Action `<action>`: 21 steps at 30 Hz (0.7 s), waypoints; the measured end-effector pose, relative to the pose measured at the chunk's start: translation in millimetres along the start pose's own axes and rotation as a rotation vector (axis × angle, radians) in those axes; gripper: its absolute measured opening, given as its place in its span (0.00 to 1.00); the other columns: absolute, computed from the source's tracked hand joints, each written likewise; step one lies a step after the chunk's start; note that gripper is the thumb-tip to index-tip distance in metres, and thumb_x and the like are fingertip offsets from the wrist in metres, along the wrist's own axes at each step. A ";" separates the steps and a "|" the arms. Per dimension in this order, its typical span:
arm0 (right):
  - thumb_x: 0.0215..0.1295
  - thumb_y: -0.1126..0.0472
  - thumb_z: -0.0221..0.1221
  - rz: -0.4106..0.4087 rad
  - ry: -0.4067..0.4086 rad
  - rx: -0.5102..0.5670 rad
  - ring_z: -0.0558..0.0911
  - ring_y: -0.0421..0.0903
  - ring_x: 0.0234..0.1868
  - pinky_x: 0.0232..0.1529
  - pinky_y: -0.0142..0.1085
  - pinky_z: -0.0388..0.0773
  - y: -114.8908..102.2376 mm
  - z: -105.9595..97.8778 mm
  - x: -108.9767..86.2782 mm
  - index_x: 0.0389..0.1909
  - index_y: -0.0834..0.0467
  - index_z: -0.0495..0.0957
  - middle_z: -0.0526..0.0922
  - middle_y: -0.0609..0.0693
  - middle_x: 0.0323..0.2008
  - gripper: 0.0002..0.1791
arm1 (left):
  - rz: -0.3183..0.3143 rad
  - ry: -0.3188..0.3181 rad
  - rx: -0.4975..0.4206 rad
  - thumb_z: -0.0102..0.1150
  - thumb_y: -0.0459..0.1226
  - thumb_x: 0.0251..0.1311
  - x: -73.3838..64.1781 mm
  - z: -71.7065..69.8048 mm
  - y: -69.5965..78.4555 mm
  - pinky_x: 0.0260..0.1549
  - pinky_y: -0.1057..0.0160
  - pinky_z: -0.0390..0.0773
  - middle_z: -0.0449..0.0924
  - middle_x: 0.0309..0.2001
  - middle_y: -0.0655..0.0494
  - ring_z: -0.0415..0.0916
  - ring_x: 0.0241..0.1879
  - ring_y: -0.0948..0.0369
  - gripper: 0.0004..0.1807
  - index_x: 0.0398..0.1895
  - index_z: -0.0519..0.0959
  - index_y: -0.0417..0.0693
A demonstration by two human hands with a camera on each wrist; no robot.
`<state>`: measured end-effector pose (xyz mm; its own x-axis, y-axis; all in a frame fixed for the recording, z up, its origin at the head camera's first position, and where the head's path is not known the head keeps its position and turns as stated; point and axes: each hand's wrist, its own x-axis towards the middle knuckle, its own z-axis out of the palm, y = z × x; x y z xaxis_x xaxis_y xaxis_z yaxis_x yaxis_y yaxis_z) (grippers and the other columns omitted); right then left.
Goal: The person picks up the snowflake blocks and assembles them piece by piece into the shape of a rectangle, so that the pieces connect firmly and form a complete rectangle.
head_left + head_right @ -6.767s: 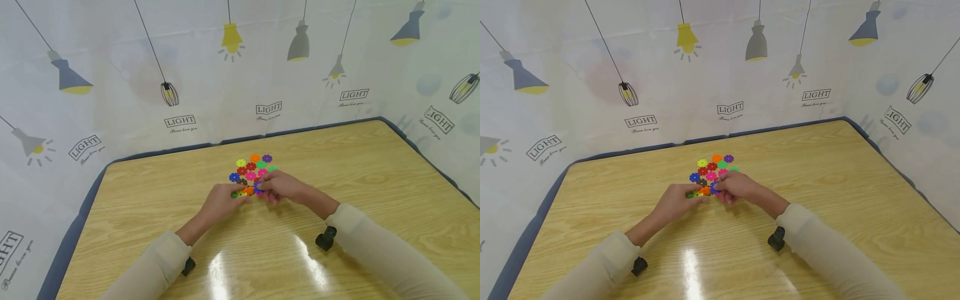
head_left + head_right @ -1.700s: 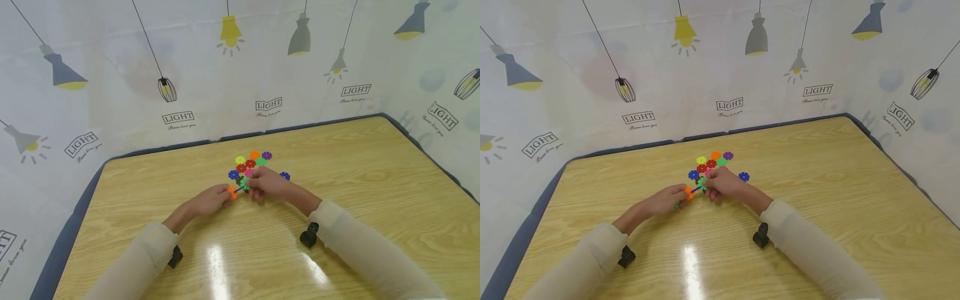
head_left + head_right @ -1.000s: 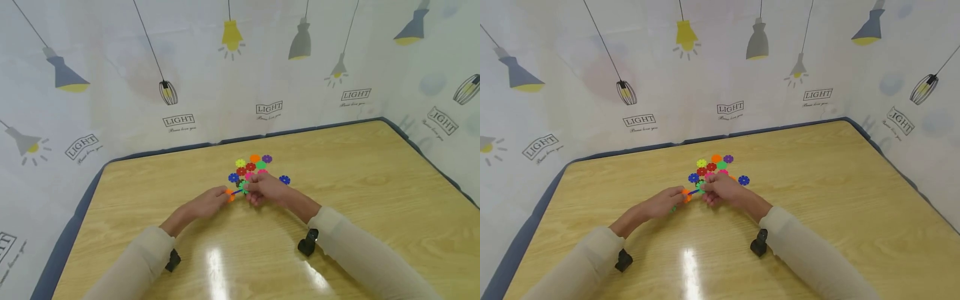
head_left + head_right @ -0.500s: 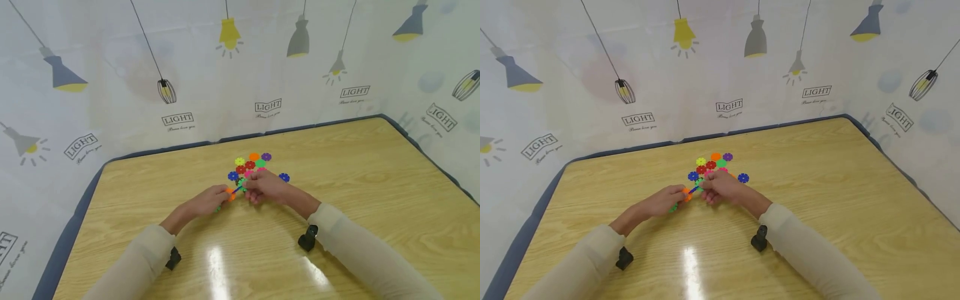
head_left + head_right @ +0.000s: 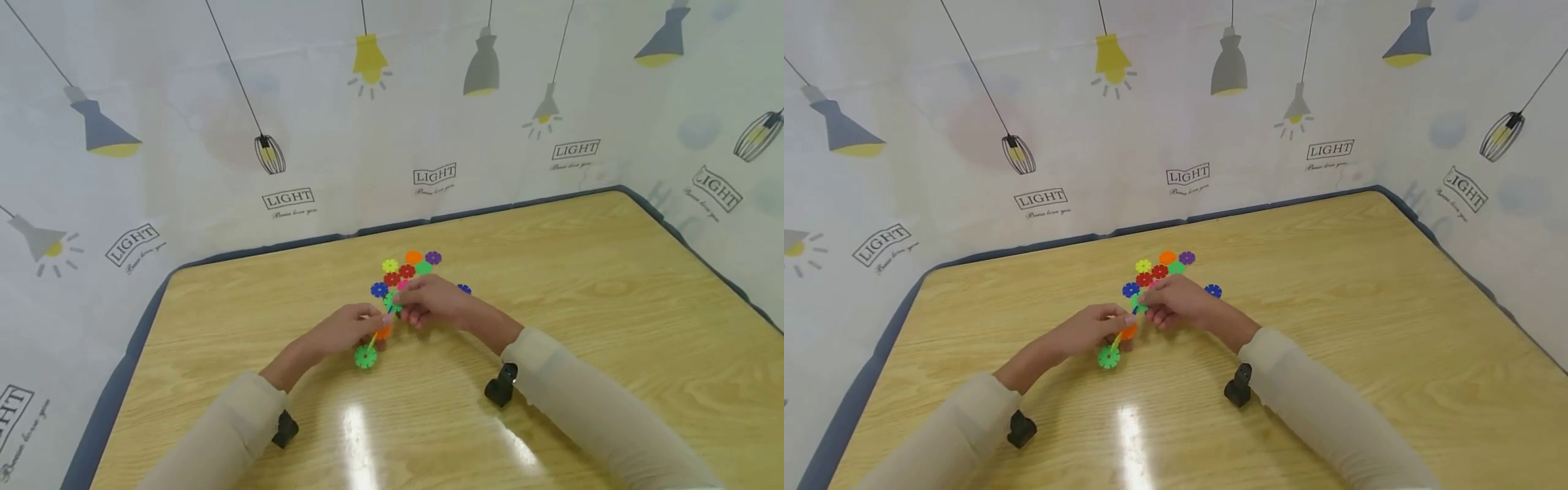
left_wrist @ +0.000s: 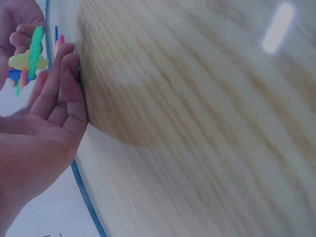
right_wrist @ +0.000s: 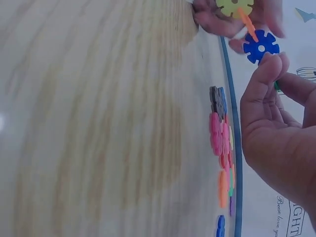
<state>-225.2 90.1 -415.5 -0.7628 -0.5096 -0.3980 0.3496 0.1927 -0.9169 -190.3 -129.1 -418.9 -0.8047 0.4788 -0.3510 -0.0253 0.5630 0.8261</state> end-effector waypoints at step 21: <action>0.74 0.55 0.52 -0.010 0.119 -0.008 0.73 0.41 0.20 0.24 0.29 0.73 -14.6 -47.5 8.6 0.57 0.68 0.73 0.78 0.50 0.25 0.21 | -0.057 0.078 -0.254 0.56 0.47 0.68 3.6 -5.0 -19.7 0.54 0.57 0.77 0.81 0.48 0.52 0.77 0.48 0.59 0.21 0.56 0.77 0.44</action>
<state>-262.8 122.7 -407.1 -0.8254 -0.4088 -0.3894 0.3377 0.1952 -0.9208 -195.6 -141.8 -434.2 -0.8409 0.3922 -0.3730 -0.2120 0.3954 0.8937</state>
